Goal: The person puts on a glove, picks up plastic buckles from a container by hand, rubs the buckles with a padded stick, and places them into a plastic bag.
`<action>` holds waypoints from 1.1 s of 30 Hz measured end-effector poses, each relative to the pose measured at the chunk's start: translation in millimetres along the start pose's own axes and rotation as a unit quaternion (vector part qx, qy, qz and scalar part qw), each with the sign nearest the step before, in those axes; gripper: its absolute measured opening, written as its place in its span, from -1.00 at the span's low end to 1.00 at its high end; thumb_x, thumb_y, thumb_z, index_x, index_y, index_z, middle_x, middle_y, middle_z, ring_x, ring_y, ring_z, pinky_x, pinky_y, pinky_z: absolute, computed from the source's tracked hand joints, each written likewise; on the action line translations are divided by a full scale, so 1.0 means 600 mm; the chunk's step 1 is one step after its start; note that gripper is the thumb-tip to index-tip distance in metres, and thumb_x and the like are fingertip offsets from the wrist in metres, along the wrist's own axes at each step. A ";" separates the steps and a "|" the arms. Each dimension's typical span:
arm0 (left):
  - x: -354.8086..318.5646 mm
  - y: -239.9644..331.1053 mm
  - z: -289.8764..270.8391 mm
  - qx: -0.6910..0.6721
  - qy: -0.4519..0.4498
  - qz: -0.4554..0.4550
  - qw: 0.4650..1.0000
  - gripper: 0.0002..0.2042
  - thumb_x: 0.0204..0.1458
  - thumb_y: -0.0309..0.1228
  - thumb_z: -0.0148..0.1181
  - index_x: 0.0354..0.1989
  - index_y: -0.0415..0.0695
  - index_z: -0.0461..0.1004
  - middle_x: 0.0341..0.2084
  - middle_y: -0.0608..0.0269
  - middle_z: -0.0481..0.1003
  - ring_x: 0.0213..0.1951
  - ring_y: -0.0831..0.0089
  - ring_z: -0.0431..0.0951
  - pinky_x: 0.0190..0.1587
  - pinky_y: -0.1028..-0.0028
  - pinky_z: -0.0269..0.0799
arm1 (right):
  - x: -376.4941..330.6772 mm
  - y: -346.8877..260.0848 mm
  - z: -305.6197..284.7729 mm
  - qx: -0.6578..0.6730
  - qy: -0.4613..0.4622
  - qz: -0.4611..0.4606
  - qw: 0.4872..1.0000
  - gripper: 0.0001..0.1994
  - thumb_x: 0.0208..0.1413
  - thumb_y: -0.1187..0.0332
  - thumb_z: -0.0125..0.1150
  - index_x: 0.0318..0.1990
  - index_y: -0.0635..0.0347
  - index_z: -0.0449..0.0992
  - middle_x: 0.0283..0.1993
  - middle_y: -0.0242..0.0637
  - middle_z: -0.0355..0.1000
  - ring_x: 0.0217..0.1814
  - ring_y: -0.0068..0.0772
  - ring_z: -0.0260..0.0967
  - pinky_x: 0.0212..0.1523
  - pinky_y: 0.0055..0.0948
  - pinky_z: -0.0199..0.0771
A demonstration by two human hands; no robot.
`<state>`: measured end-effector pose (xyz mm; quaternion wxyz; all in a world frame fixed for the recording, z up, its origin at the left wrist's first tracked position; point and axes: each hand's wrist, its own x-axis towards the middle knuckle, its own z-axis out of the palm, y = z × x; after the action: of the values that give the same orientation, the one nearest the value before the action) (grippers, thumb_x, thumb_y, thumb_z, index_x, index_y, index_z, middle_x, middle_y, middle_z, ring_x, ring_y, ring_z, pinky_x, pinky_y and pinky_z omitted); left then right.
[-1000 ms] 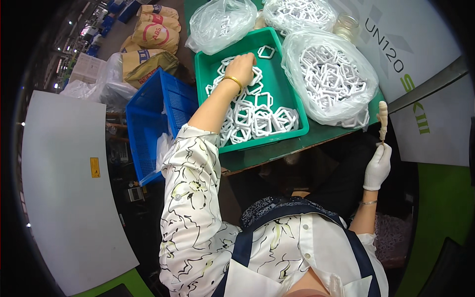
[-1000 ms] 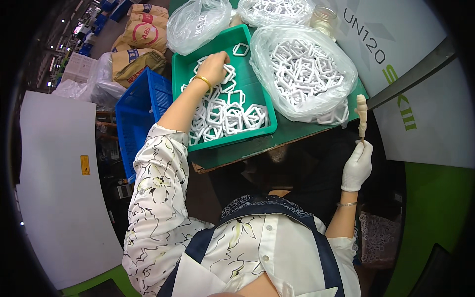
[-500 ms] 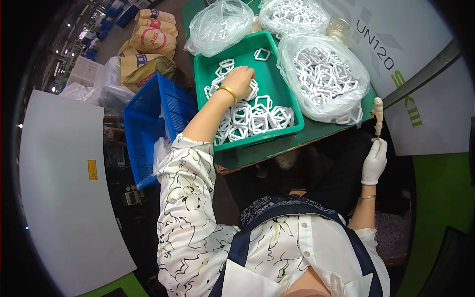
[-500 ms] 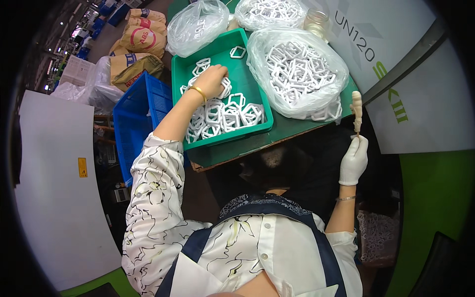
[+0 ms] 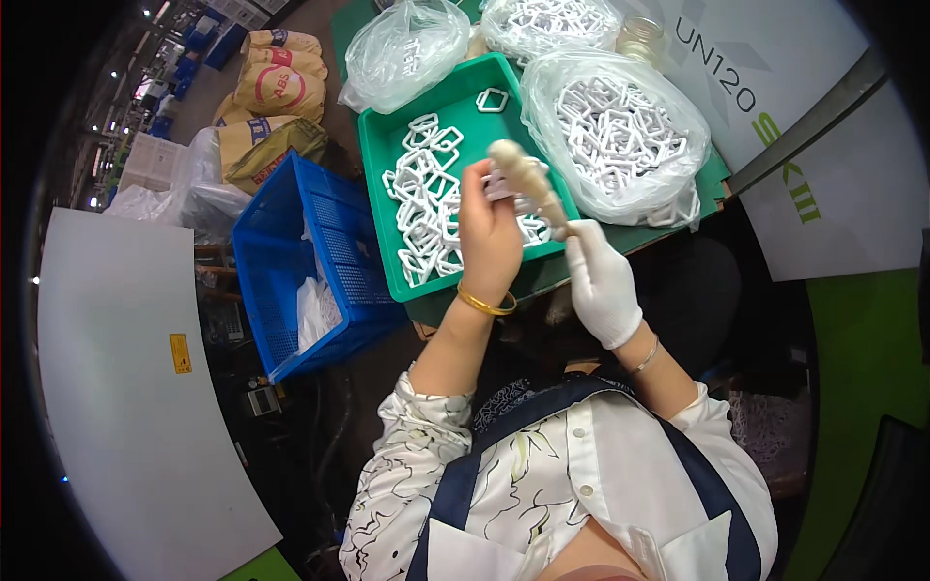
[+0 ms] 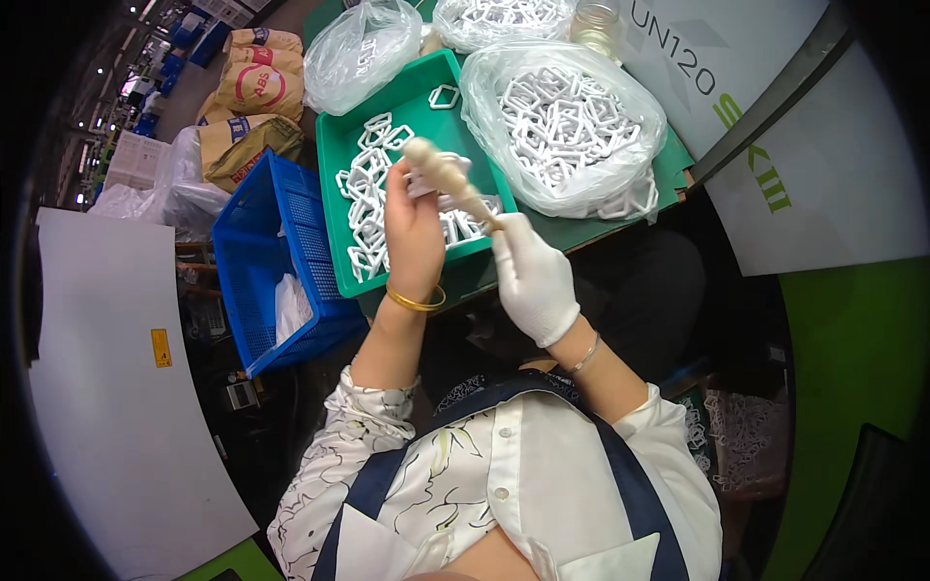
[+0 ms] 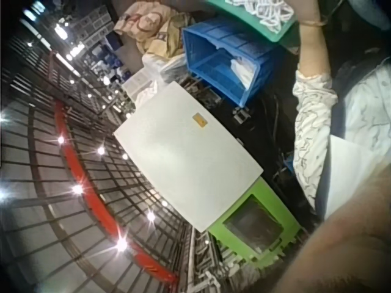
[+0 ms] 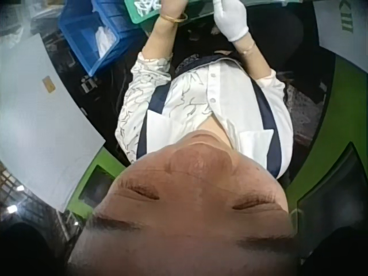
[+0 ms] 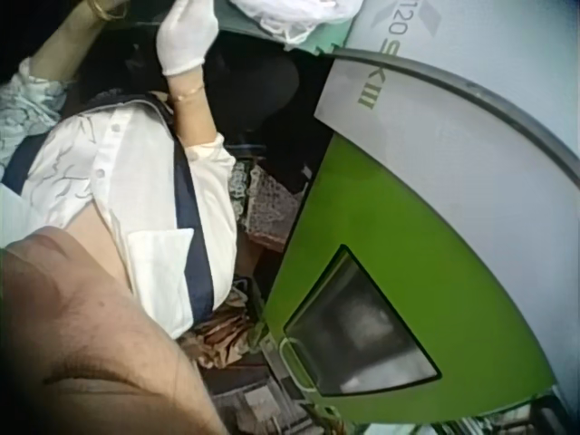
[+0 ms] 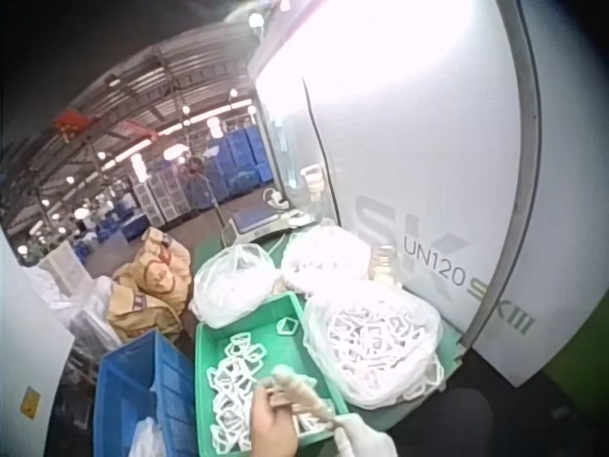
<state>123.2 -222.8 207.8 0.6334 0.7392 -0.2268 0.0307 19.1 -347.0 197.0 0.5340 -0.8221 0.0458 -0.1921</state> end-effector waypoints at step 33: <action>-0.046 0.027 0.060 -0.641 -0.073 -0.280 0.711 -0.60 0.36 -0.30 -0.10 0.31 -0.15 0.23 0.20 -0.02 0.39 0.25 0.20 0.39 0.29 0.18 0.35 | 0.029 -0.068 -0.047 0.111 -0.042 0.077 0.990 -0.83 0.27 0.39 0.18 -0.10 0.30 0.45 -0.42 -0.44 0.30 -0.38 -0.70 0.16 -0.33 -0.60 0.24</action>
<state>83.7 -250.5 206.5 0.9162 0.1852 -0.0197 -0.3549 19.5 -358.5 248.1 0.6363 -0.7594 0.0644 -0.1194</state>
